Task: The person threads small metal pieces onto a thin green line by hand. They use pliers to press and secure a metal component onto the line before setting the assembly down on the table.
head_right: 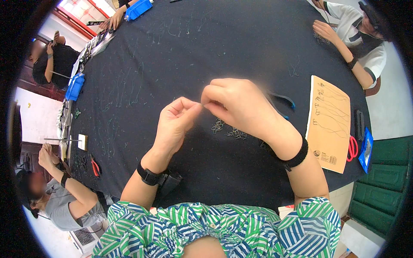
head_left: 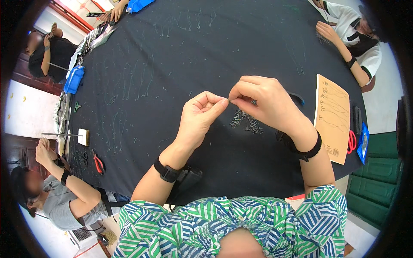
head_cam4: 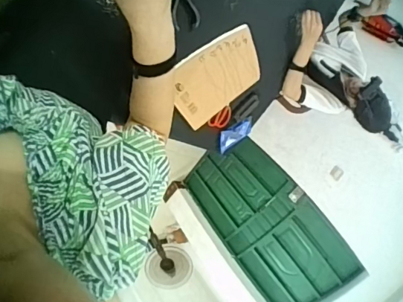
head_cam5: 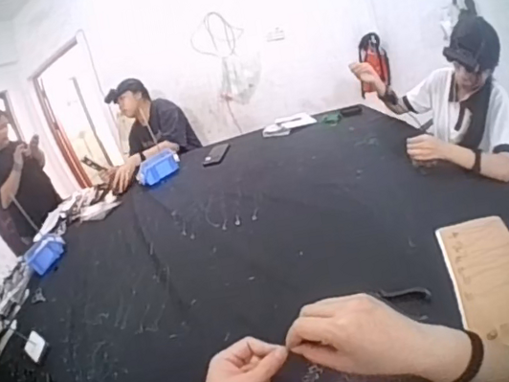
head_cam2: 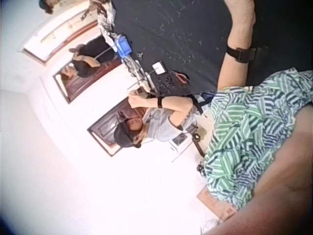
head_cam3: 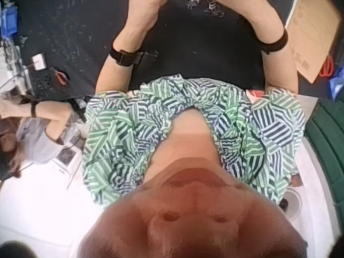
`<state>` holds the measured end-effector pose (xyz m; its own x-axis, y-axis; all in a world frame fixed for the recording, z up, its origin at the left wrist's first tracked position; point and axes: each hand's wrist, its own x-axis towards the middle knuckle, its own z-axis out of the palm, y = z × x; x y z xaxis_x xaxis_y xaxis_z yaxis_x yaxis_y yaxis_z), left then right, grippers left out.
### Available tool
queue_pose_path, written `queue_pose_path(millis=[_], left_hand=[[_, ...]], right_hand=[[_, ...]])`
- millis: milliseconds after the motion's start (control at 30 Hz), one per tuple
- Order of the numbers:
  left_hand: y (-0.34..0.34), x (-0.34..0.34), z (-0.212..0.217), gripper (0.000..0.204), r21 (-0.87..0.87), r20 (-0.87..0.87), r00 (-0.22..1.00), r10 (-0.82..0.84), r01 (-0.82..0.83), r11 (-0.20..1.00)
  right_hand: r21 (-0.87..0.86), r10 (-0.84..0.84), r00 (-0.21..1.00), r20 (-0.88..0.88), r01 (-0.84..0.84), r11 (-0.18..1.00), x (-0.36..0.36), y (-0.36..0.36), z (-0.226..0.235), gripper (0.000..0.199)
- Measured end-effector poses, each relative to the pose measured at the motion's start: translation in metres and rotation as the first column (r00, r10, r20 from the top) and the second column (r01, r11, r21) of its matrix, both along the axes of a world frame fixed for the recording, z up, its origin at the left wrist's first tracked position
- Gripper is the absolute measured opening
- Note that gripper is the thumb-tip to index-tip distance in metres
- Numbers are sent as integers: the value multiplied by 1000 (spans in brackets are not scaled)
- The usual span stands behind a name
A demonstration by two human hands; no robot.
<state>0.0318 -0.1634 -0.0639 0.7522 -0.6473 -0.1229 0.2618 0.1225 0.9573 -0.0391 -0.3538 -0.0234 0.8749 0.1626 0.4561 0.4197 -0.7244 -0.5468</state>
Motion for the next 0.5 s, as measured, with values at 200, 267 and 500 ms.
queue_pose_path(millis=[200,267,500], left_hand=[[-1,4,10,6,49,157,987,-21,13,999],[-3,4,28,7,68,105,994,-10,3,998],[-24,6,71,9,-129,-34,999,-23,18,991]], right_hand=[[55,-6,1000,-17,7,998,-4,-5,8,7],[116,-19,998,-57,25,993,-4,-7,11,7],[798,444,815,-372,36,601,-10,11,15,47]])
